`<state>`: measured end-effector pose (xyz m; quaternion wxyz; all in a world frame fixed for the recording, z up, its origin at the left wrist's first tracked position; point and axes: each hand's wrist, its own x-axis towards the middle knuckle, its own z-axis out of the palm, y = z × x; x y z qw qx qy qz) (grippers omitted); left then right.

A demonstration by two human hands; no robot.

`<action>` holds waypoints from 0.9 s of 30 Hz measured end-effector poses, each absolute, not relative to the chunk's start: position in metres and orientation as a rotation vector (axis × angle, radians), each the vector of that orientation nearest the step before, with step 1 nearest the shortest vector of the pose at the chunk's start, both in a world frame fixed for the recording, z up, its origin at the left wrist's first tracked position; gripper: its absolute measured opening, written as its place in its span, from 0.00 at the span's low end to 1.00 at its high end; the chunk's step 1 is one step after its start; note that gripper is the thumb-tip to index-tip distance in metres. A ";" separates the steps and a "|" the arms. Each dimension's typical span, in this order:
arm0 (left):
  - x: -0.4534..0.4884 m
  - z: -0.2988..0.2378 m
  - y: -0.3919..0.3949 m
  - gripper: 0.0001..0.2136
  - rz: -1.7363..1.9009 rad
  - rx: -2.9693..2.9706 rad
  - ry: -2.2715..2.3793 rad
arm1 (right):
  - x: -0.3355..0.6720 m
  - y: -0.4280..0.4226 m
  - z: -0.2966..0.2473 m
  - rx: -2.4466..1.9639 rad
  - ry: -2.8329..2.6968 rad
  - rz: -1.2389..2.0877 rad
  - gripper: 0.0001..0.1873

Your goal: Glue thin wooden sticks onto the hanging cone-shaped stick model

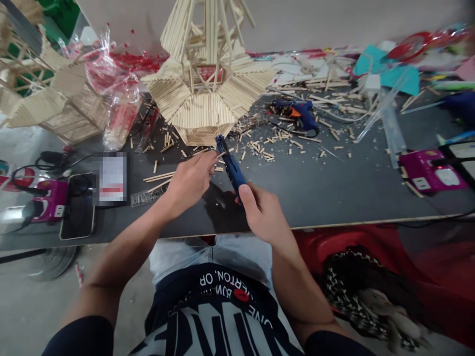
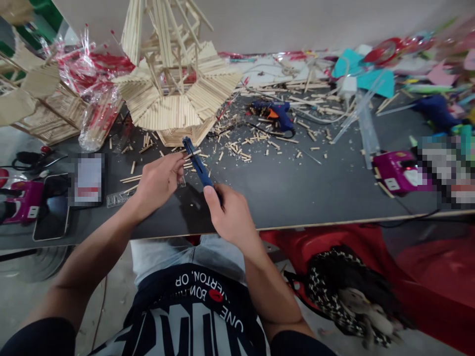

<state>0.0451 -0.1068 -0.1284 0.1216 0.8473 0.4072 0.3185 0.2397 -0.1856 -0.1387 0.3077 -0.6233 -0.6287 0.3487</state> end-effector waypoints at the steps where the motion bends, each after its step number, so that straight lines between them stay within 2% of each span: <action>1: 0.045 -0.129 -0.106 0.13 0.931 2.473 1.196 | 0.239 -0.185 -0.139 -1.647 -1.676 0.910 0.31; 17: 0.047 -0.140 -0.105 0.14 0.980 2.569 1.374 | 0.233 -0.177 -0.145 -1.760 -1.890 0.673 0.33; 27: 0.043 -0.136 -0.107 0.14 0.987 2.544 1.309 | 0.231 -0.177 -0.149 -1.871 -1.994 0.533 0.32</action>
